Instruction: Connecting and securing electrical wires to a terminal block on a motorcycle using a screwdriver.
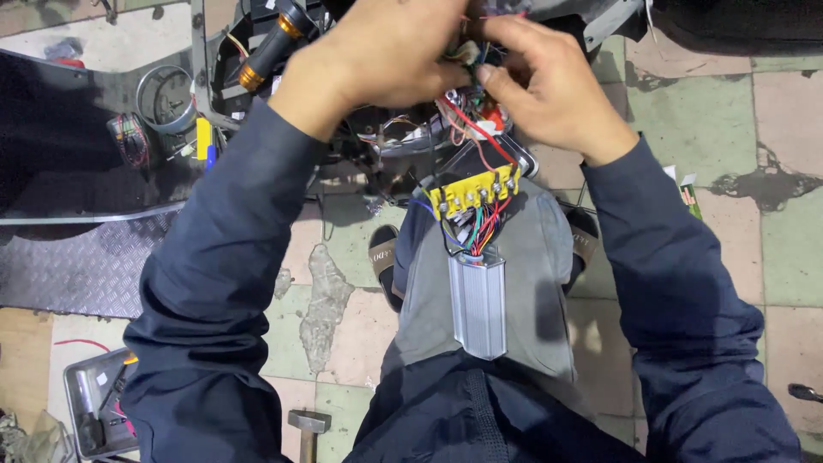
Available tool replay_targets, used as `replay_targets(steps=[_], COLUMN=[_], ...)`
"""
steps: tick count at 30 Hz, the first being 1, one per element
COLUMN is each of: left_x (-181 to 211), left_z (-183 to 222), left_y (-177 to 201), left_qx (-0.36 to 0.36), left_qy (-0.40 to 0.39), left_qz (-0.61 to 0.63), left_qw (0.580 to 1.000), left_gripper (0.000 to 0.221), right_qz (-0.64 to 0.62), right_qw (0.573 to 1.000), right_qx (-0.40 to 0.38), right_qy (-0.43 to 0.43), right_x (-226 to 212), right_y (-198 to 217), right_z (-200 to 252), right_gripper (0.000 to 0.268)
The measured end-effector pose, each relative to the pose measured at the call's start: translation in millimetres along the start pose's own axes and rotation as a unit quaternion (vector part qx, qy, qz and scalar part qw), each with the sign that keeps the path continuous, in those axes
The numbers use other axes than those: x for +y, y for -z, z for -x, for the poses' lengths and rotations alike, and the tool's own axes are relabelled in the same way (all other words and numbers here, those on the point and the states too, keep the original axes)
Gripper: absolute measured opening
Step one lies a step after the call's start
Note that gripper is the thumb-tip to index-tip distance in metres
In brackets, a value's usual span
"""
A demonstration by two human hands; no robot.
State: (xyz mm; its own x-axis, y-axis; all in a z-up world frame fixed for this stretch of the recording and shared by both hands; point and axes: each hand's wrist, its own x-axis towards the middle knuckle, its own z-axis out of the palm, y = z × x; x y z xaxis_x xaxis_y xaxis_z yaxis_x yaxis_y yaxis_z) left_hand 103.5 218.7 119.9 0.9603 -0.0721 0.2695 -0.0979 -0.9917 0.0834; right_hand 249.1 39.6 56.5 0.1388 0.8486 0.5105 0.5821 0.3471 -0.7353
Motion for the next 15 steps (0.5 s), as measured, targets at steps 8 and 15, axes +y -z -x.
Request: replay_targets(steps=[8, 15], left_x=[-5, -4], left_z=[9, 9], left_y=[30, 26], left_qx=[0.021, 0.026], left_qy=[0.049, 0.003], left_qz=[0.214, 0.311], left_qw=[0.975, 0.950], left_gripper=[0.018, 0.034], right_qz=[-0.073, -0.190], right_qw=[0.997, 0.975], right_qx=[-0.032, 0.016], right_qy=[0.017, -0.118], right_x=[24, 30], right_y=[6, -9], right_z=[-26, -29], right_gripper=[0.017, 0.010])
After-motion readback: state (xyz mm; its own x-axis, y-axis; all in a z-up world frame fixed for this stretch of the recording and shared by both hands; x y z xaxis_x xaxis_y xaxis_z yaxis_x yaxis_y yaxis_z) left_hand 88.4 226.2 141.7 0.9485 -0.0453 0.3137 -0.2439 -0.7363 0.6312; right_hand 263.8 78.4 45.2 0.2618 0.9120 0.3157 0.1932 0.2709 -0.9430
